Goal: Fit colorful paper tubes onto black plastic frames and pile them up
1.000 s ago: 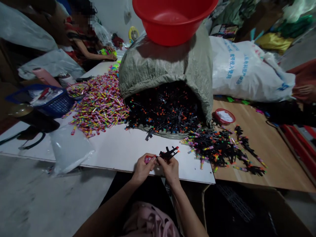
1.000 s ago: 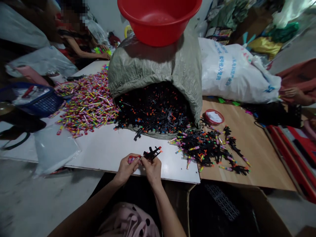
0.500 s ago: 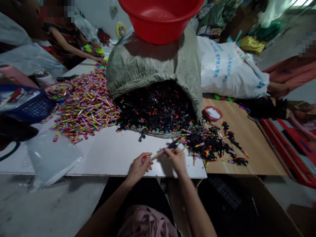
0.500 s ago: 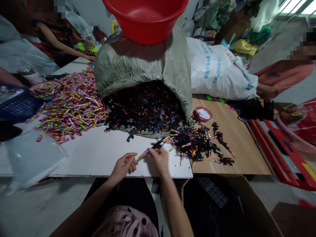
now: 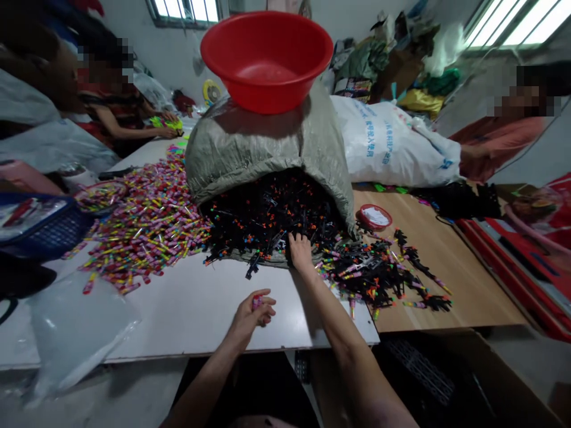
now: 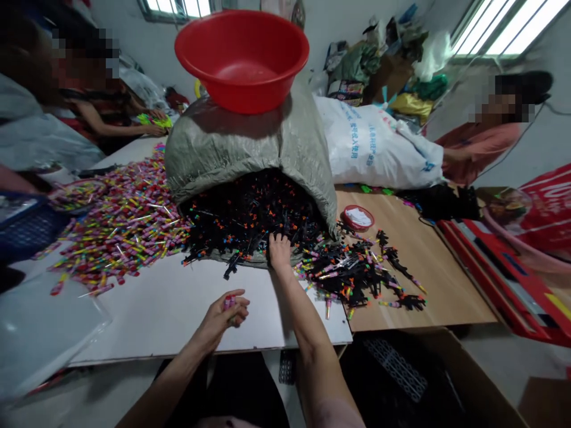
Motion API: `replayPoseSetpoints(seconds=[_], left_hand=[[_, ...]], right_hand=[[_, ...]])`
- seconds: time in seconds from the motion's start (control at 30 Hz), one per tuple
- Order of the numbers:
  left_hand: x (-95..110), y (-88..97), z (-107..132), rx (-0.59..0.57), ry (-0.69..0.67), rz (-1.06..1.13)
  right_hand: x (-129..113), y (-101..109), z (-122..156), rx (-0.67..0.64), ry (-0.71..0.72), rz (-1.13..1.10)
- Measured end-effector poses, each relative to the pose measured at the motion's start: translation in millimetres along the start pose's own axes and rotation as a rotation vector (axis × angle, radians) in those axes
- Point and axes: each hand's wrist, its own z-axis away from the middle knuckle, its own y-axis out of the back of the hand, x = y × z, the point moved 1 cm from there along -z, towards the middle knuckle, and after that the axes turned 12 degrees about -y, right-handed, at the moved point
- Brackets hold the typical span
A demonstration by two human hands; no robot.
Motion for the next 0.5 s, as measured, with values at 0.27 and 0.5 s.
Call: replayPoseSetpoints(seconds=[0.27,0.5], left_hand=[[22,21.8,-33,0.366,-0.034,0.183],[27,46.6,-15,0.435,-0.081,0.218]], right_hand=[[-58,1,61,-0.103,0.299,-0.055],[-63,10,74,-0.162,0.423,-0.207]])
